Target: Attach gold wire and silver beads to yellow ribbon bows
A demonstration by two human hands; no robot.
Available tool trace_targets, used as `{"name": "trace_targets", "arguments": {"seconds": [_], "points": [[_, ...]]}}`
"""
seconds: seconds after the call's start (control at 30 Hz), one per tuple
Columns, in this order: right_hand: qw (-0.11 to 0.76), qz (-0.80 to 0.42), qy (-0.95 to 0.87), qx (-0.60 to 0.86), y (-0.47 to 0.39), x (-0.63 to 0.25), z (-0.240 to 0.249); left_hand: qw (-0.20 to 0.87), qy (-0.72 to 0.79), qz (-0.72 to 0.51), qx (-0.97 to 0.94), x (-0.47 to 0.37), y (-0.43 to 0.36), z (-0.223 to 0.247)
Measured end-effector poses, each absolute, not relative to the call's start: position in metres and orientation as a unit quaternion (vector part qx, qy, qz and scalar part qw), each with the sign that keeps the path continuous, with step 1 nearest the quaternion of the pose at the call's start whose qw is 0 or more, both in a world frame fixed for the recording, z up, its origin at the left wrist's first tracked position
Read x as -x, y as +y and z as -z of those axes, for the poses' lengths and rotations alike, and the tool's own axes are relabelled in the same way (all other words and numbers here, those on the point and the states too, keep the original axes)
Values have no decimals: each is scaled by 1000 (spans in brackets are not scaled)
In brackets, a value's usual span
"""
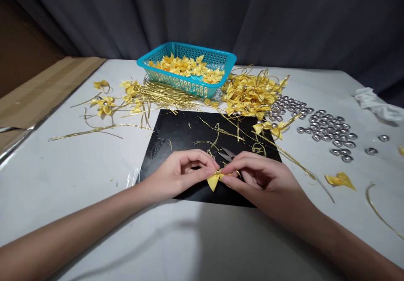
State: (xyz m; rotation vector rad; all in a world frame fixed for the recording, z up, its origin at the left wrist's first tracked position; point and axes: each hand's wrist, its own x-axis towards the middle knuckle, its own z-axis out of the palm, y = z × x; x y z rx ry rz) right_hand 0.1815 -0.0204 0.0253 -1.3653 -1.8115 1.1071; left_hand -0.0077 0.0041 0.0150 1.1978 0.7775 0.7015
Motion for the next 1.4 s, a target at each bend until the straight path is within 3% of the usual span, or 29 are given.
{"name": "trace_targets", "arguments": {"seconds": [0.3,0.6,1.03,1.4], "points": [[336,-267,-775,463,-22,-184,-21,728,328,-304,-519,11,5,-15],[355,-254,-768,468,-22,-183,-17,733,363,-311,-484,8,6,-13],[375,-209,-777,460,-23,-183,-13,631,397,-306,-592,2,-5,-15],[383,-169,-780,465,-25,-182,-14,638,418,-314,-566,-2,-8,-20]]}}
